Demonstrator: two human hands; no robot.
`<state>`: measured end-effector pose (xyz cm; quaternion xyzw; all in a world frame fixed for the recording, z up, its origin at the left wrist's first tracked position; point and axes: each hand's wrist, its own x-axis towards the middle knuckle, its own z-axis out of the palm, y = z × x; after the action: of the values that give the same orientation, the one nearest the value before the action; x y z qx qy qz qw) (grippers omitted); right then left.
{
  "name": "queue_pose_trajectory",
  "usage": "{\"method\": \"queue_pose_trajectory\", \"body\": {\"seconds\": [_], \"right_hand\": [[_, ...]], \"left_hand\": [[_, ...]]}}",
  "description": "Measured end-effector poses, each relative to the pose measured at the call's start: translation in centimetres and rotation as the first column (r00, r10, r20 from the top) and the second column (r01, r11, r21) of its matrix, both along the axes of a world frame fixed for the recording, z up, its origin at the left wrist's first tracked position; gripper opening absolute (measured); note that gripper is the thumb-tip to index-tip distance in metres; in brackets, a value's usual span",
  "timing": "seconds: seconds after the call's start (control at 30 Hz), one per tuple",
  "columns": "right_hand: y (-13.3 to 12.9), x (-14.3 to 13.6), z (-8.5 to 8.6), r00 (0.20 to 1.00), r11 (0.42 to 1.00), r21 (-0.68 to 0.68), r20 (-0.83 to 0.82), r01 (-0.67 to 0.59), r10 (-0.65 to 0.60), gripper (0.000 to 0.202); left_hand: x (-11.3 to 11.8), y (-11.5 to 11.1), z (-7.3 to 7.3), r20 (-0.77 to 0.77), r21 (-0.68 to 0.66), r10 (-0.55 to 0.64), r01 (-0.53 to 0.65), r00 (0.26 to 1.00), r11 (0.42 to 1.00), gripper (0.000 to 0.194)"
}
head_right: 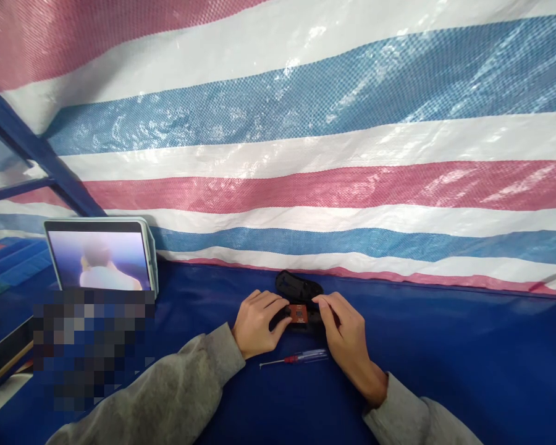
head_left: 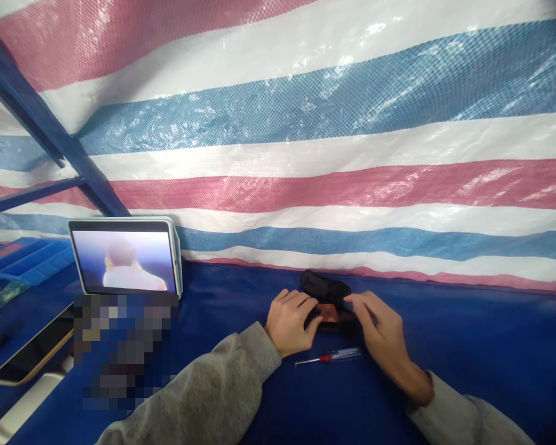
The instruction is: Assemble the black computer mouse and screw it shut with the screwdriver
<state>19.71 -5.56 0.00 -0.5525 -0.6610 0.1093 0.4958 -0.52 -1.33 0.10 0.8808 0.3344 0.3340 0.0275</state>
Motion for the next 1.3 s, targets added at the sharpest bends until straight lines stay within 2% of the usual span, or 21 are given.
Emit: {"method": "queue_pose_trajectory", "body": {"seconds": [0.33,0.6,0.83,1.13,1.3], "right_hand": [[0.1,0.0,-0.1,1.000,1.000,0.030,0.001,0.007,-0.007,0.022],[0.0,-0.1,0.2,1.000,1.000,0.017,0.013,0.013,-0.013,0.022],[0.6,0.3,-0.7,0.993,0.995,0.076,0.095,0.066,-0.073,0.019],[1.4,0.5,-1.9,0.988,0.999,0.001,0.146,0.044,-0.043,0.026],[1.7,0.7,-2.3,0.986,0.999,-0.048,0.169,0.017,-0.009,0.028]], "left_hand": [[0.1,0.1,-0.6,0.014,0.015,0.003,-0.003,1.000,1.000,0.023],[0.0,0.2,-0.3,-0.011,-0.011,-0.042,0.042,0.999,0.999,0.022],[0.1,0.2,-0.3,-0.009,-0.015,-0.026,0.026,1.000,1.000,0.024],[-0.1,0.3,-0.7,-0.005,-0.062,-0.020,0.020,1.000,0.998,0.028],[0.0,0.4,-0.7,-0.013,-0.088,-0.028,0.027,1.000,0.996,0.019]]}}
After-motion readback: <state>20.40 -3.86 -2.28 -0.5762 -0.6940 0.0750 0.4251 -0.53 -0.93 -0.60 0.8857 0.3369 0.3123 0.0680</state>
